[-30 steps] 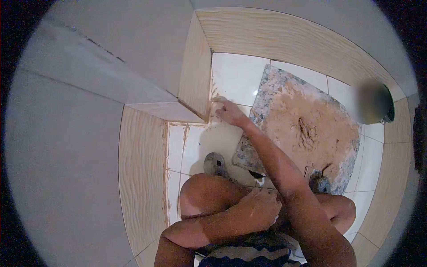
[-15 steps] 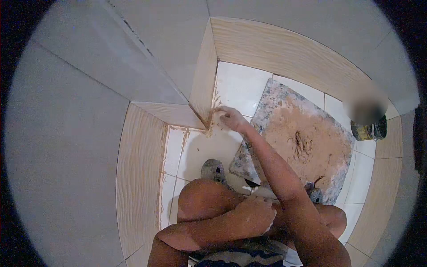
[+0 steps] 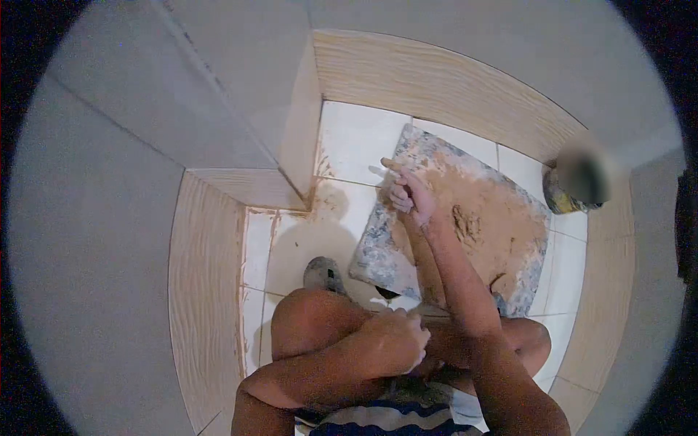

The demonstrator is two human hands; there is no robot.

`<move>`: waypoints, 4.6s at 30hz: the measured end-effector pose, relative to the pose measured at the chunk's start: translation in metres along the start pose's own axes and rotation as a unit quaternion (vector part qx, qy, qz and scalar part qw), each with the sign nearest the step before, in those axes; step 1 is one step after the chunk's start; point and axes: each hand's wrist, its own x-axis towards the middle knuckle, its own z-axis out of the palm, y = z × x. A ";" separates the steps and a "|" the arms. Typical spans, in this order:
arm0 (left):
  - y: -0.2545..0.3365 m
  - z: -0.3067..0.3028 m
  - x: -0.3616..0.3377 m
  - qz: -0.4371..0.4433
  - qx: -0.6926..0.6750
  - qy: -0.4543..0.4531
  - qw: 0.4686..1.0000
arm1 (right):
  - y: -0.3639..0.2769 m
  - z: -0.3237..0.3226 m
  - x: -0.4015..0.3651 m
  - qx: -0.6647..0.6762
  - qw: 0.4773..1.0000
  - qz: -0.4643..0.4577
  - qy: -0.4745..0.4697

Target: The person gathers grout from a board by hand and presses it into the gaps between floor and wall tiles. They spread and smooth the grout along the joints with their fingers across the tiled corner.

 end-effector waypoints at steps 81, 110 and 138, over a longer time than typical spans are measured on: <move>0.008 -0.023 -0.035 0.020 -0.206 -0.028 0.978 | 0.015 0.015 0.221 -0.774 0.605 -0.047 -0.183; -0.002 -0.040 -0.027 0.056 -0.128 -0.027 0.990 | 0.002 0.020 0.257 -0.754 0.655 -0.051 -0.027; 0.001 -0.021 -0.022 0.074 0.035 -0.002 0.997 | -0.043 -0.098 -0.151 -0.876 0.429 0.059 0.212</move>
